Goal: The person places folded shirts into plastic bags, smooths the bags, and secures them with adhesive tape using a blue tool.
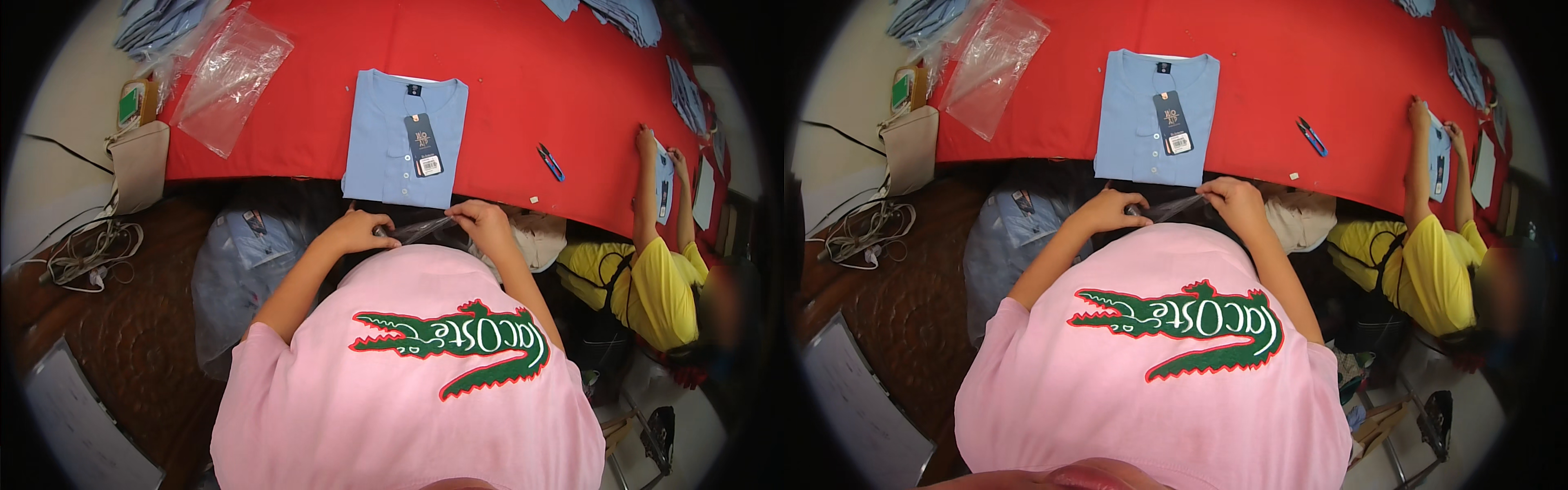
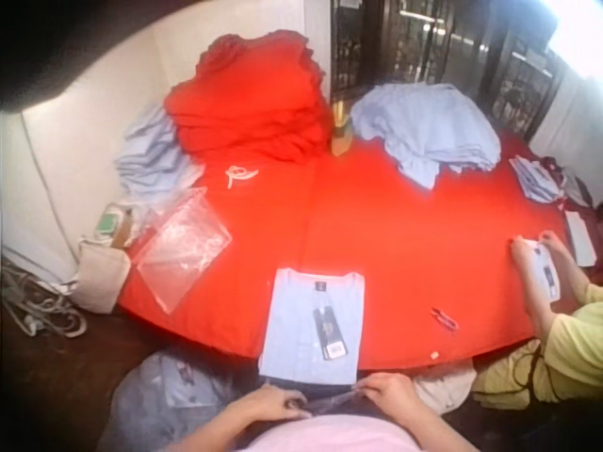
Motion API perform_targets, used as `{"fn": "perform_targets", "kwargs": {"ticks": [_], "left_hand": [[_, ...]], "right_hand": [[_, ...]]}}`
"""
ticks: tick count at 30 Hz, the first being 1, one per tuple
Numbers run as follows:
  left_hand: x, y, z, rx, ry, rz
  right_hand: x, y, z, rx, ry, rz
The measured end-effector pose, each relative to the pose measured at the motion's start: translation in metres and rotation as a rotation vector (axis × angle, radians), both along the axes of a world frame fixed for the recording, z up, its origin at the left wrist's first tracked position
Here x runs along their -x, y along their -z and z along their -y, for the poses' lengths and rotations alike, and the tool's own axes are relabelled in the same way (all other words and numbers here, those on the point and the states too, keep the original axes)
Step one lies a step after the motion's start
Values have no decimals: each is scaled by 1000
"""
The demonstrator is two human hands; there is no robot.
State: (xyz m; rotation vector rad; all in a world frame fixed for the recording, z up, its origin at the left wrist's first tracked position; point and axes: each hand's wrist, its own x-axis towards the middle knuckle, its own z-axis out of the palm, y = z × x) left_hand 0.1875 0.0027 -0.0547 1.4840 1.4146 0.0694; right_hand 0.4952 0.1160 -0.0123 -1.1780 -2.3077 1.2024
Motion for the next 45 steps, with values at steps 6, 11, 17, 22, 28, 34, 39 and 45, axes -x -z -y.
{"fn": "perform_targets", "kwargs": {"ticks": [6,11,17,22,28,34,39,45], "left_hand": [[11,-14,22,-166,-222,311],[21,0,35,-201,-400,155],[20,10,31,-336,-670,255],[36,17,31,-570,-630,-47],[52,-7,18,-572,-599,-171],[71,-40,3,-465,-519,-94],[70,-41,-22,-480,-559,-106],[48,-22,-60,-665,-524,-365]], "right_hand": [[17,-19,-32,389,152,-24],[44,-6,-49,304,69,4],[57,-5,-49,216,90,-6],[65,-1,-40,378,217,-78],[62,23,-32,387,217,-132],[60,34,-25,425,276,-273],[55,55,-22,444,353,-333],[52,54,-31,437,515,-381]]}}
